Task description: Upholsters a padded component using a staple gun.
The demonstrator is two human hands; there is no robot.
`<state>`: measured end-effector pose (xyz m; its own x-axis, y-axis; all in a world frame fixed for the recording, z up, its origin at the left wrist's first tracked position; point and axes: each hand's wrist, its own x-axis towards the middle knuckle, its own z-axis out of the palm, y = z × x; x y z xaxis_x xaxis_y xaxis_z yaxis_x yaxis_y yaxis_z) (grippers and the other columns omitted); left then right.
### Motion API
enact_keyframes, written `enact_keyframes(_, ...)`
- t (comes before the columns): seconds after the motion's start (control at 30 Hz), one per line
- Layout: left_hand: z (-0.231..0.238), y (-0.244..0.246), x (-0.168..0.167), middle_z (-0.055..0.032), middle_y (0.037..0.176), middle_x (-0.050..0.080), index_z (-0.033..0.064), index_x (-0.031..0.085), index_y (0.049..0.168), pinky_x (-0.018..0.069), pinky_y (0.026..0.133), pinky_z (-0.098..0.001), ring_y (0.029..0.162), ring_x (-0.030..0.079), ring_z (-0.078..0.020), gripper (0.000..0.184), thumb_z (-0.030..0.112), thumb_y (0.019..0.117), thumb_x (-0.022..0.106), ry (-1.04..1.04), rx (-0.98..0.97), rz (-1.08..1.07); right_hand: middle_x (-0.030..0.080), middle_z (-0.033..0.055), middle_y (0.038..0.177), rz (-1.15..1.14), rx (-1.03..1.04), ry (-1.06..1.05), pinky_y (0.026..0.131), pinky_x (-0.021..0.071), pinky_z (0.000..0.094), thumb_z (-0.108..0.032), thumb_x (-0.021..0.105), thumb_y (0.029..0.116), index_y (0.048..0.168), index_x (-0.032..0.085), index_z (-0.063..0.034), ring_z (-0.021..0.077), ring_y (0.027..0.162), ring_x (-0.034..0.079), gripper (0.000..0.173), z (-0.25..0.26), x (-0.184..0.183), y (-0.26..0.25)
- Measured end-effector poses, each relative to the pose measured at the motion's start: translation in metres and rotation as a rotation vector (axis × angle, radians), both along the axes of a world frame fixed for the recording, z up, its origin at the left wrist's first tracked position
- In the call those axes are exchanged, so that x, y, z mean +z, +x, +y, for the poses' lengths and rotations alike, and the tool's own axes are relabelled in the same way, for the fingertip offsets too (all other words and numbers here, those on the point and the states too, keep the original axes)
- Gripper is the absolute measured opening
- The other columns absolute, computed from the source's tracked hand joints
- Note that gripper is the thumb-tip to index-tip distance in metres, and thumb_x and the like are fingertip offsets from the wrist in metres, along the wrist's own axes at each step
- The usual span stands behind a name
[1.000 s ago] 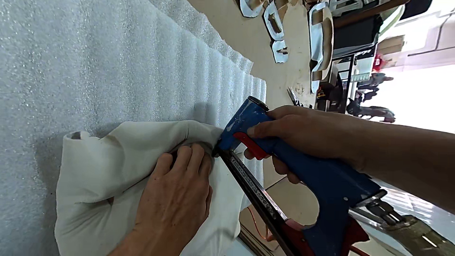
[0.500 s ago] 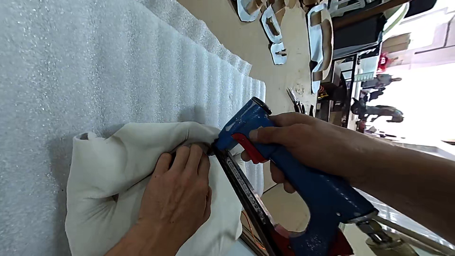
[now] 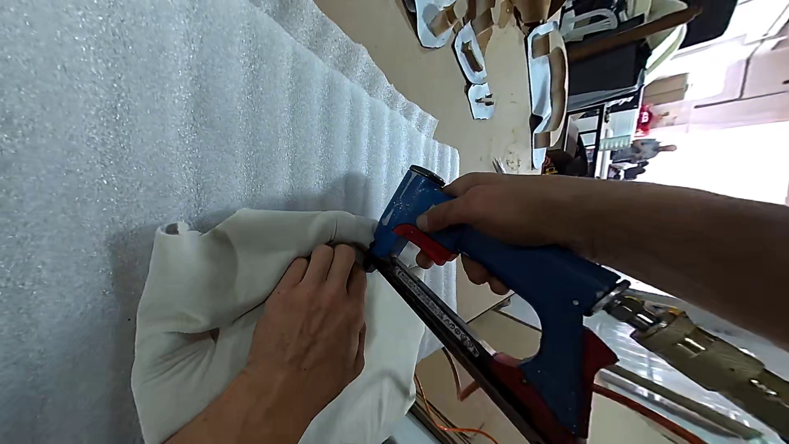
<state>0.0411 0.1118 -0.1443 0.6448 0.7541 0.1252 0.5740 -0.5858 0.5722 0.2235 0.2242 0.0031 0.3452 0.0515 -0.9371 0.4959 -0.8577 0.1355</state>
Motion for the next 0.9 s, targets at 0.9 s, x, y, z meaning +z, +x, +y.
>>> enact_keyframes(0.9, -0.002, -0.006, 0.000, -0.0112, 0.102, 0.061, 0.0054, 0.074, 0.103, 0.0455, 0.067, -0.0405, 0.090, 0.059, -0.0293, 0.038, 0.034, 0.0902, 0.052, 0.065, 0.032, 0.010, 0.072, 0.0135, 0.085, -0.057, -0.071, 0.068, 0.039, 0.0562, 0.0351, -0.035, 0.046, 0.1100, 0.118, 0.052, -0.0084, 0.0215, 0.044, 0.063, 0.028, -0.005, 0.011, -0.026)
